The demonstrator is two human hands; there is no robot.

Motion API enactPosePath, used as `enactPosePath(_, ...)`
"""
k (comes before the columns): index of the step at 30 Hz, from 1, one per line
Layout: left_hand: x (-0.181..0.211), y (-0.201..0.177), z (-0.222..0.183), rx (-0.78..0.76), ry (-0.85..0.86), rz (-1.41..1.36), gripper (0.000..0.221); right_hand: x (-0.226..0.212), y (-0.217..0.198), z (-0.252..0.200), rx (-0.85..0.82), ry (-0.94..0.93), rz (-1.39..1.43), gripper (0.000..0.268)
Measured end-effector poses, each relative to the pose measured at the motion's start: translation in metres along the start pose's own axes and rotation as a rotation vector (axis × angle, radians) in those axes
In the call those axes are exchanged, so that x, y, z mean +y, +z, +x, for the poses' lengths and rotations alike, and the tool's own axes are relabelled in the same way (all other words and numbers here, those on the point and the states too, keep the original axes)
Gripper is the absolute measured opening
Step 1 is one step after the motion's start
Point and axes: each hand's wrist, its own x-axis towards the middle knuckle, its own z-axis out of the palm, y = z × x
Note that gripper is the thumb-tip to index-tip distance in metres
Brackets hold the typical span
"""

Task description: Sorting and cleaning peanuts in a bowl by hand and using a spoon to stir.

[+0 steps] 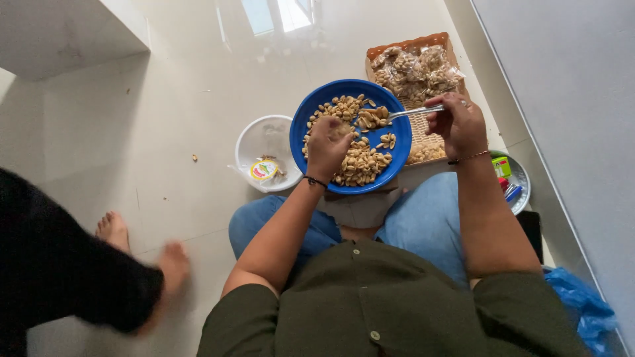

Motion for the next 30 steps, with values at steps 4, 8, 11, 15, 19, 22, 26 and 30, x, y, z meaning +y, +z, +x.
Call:
enactPosePath(4, -0.002, 0.005, -0.001, 0.007, 0.033, 0.040, 0.041, -0.006, 0.013, -0.003, -0.026, -0.027, -0.036, 0.027)
enactPosePath(8, 0.002, 0.004, -0.003, -0.038, -0.048, 0.045, 0.036, -0.006, 0.021, -0.006, -0.060, -0.039, -0.081, 0.027)
enactPosePath(11, 0.003, 0.004, -0.004, -0.038, -0.073, 0.025, 0.029, 0.000, 0.025, -0.007, -0.087, -0.049, -0.102, 0.028)
enactPosePath(15, 0.005, 0.002, -0.006, -0.053, -0.073, 0.034, 0.024, 0.003, 0.030, -0.010, -0.093, -0.067, -0.134, 0.028)
enactPosePath(19, -0.004, 0.010, -0.009, -0.074, 0.028, 0.064, 0.023, -0.002, 0.045, -0.022, -0.108, -0.105, -0.240, 0.028)
enactPosePath(22, -0.006, 0.015, -0.012, -0.095, 0.067, 0.120, 0.031, -0.005, 0.059, -0.032, -0.133, -0.142, -0.324, 0.026)
enactPosePath(26, 0.002, 0.018, -0.012, -0.155, 0.091, 0.159, 0.029, -0.007, 0.079, -0.043, -0.165, -0.214, -0.450, 0.022)
enactPosePath(30, 0.007, 0.021, -0.012, -0.147, 0.028, 0.175, 0.031, -0.033, 0.100, -0.065, -0.257, -0.463, -0.765, 0.024)
